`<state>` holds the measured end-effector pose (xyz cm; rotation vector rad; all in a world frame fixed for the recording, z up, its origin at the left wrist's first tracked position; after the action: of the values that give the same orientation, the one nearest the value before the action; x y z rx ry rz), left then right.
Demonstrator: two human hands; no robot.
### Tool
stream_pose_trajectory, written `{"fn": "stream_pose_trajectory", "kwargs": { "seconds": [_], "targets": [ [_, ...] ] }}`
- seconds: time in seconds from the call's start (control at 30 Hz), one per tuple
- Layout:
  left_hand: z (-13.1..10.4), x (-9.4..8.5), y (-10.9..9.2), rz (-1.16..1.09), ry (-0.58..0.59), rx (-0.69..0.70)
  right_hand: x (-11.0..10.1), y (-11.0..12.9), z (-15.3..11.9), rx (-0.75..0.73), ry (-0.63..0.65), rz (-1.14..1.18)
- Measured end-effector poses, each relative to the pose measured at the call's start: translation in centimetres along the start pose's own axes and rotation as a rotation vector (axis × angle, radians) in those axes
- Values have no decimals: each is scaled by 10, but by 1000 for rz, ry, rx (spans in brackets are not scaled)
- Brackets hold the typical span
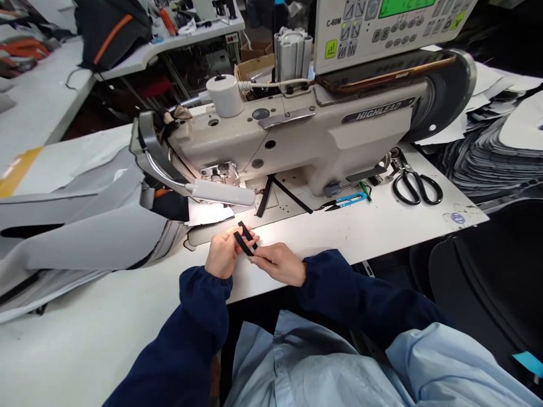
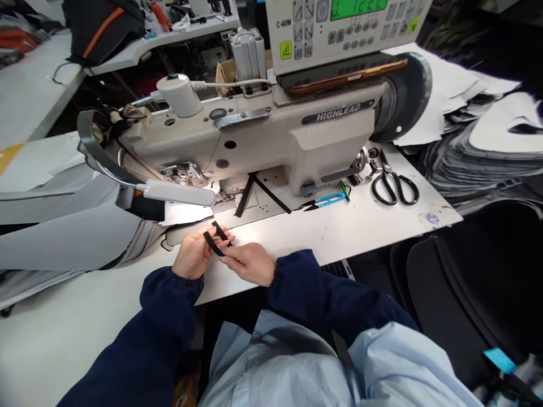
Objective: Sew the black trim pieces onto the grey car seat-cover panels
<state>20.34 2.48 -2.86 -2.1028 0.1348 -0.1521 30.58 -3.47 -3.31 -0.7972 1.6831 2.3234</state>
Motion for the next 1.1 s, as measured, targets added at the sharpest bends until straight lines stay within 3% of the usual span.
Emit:
{"fn": "stream_pose_trajectory", "kwargs": {
  "seconds": [0.27, 0.5, 0.6, 0.7, 0.77, 0.87, 1.0, 1.1],
  "targets": [
    [-14, 5, -12, -42, 48, 91, -3, -17, 7, 256, -45, 409],
    [-15, 9, -6, 30, 25, 161, -1, -18, 9, 262, -63, 468],
    [-15, -2, -9, 182, 22, 249, -1, -16, 7, 239, -34, 305],
    [-22, -34, -32, 503, -94, 471, -6, -5, 11, 88, -49, -38],
    [-28, -60, -52, 678, -196, 595, -9, 4, 24, -58, -69, -289],
    [-31, -86, -73, 835, -256, 631, -2, 11, 59, -248, -45, -569],
    [-23, -88, -87, 994, -308, 612, 18, 3, 109, -311, 56, -776],
    [-5, -77, -88, 1075, -302, 501, 32, -5, 123, -282, 140, -834]
  ]
}}
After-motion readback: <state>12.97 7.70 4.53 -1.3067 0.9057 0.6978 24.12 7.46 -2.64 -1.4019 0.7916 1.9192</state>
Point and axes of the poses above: each hand's wrist, its own z-axis towards the middle knuckle, its own x-axis out of the palm, y = z × x, the point moved 6 cm from there along z, towards the middle knuckle, and after that the axes turned 4 degrees about z, right-handed, at the moved point
